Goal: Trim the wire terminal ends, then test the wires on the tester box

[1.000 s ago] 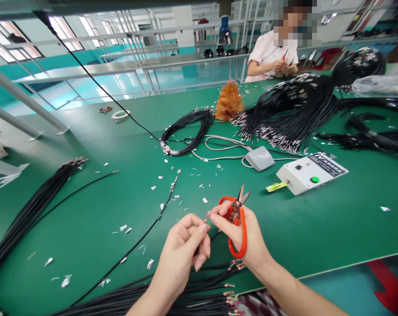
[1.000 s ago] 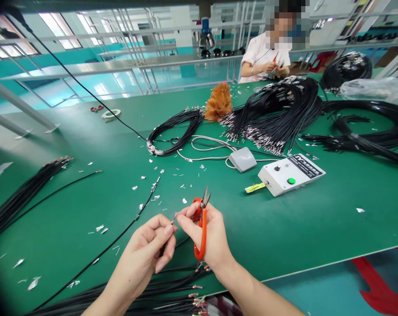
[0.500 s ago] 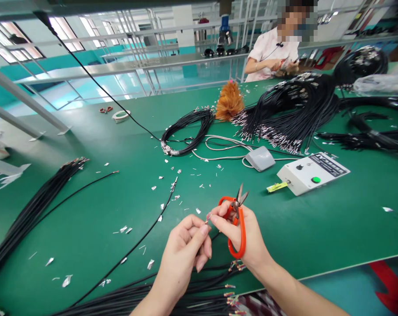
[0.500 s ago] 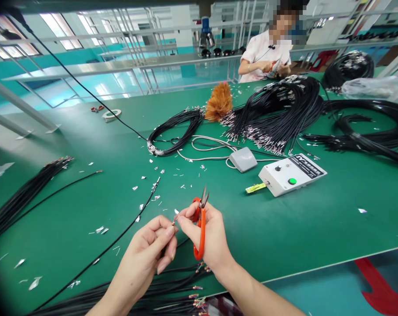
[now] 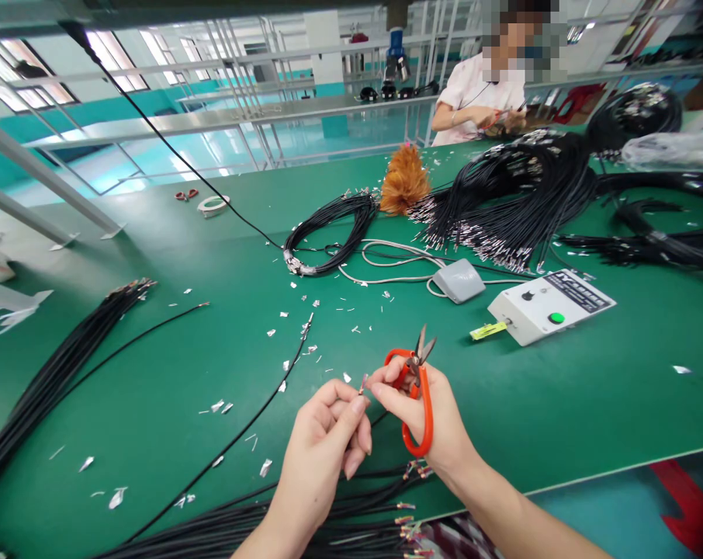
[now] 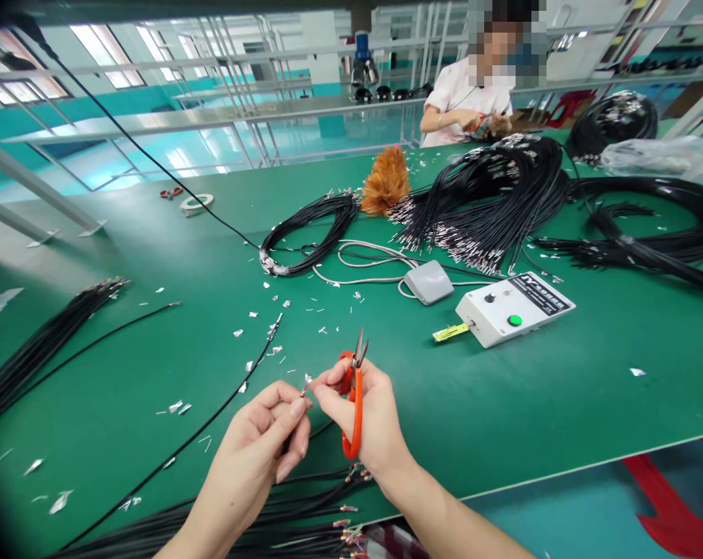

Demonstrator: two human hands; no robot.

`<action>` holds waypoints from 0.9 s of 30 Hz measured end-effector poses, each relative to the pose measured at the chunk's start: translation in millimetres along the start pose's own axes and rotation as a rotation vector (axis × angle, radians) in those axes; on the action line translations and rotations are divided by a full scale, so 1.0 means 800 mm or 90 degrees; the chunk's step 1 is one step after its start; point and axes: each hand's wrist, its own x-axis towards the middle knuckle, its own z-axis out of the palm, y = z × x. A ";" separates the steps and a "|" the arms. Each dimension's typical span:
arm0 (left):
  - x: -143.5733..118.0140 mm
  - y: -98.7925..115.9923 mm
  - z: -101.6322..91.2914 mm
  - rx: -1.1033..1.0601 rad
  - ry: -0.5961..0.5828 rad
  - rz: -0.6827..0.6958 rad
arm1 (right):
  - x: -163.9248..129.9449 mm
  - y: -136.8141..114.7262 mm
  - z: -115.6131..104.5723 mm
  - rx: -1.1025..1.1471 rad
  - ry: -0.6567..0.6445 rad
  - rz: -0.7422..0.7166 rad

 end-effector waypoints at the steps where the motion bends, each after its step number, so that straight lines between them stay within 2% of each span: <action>1: 0.000 0.000 0.000 0.001 0.001 0.001 | 0.000 0.000 -0.001 0.001 0.001 0.001; 11: 0.002 -0.005 0.001 0.011 -0.017 -0.005 | 0.001 0.002 -0.001 0.031 -0.041 -0.013; 19: -0.003 0.001 0.001 -0.055 -0.004 -0.018 | -0.004 0.008 0.000 0.047 -0.028 0.005; 27: -0.002 0.001 0.000 -0.061 0.004 -0.019 | -0.003 0.006 0.000 0.053 -0.012 0.002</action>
